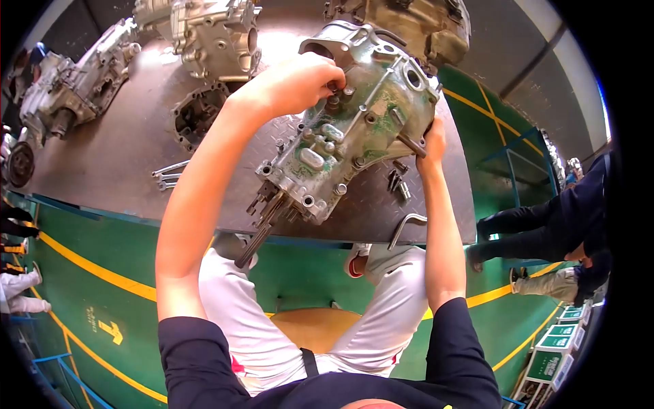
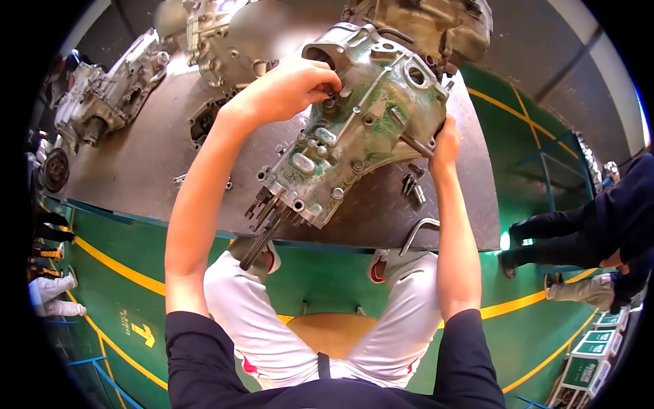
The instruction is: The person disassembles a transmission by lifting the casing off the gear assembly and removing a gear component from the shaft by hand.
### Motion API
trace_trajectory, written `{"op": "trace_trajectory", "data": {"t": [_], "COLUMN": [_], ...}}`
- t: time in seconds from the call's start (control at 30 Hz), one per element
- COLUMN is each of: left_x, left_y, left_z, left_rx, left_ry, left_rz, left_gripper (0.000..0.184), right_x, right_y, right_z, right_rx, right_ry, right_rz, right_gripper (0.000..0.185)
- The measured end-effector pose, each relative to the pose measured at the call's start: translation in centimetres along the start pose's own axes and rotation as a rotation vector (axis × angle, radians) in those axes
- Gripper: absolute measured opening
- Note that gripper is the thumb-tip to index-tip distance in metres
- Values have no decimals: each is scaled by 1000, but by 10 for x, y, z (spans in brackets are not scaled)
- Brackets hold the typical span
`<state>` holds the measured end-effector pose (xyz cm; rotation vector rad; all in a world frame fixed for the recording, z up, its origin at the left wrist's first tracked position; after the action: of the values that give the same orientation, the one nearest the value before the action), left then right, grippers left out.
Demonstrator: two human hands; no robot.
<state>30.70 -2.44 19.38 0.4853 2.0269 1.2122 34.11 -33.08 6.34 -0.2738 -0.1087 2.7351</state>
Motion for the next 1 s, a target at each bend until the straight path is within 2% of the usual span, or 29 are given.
{"op": "trace_trajectory", "data": {"t": [0.2, 0.27, 0.33, 0.47, 0.53, 0.57, 0.6, 0.67, 0.7, 0.8, 0.93, 1.0], "left_x": [-3, -3, -9, -12, -10, -8, -5, 2, 6, 31, 104, 139], "left_y": [5, 20, 22, 6, 4, 2, 5, 13, 18, 31, 28, 11], "left_z": [-11, -17, -17, -14, -8, -2, -2, -7, -10, -24, -36, -39], "left_rx": [-94, -93, -63, -189, 33, 131, 130, 377, 346, 234, 390, 380], "left_ry": [2, 14, 51, 53, 152, 232, 227, 210, 206, 289, 466, 516], "left_rz": [-13, -131, -86, 38, 89, 158, 162, 35, 28, -26, -382, -408], "left_gripper": [19, 19, 19, 19, 20, 25, 25, 31, 34, 35, 33, 44], "right_x": [-6, -10, -4, 6, 8, 10, 13, 18, 11, 16, 26, 28], "right_y": [1, 3, 5, 5, 10, 13, 14, 20, 23, 23, 22, 21], "right_z": [-5, -12, -10, 0, 1, -1, 1, 3, -8, -6, 10, 14], "right_rx": [33, -7, 3, -60, 61, 82, 80, 110, 174, 191, 168, 107], "right_ry": [66, 66, 48, 77, 137, 139, 138, 116, 129, 172, 108, 108], "right_rz": [-109, -79, -62, -76, -138, -164, -170, -169, -172, -181, -136, -135], "right_gripper": [43, 42, 42, 45, 48, 56, 56, 57, 50, 51, 50, 49]}}
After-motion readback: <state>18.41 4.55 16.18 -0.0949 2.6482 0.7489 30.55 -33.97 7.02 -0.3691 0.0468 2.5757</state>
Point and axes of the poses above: each hand's wrist, its own x-axis away from the middle knuckle, its own y-axis out of the back of the hand, z = x × y, the point moved 5 cm from there along -x, towards the middle knuckle, and after that the axes turned 2 degrees about y, right-handed, at the moved point
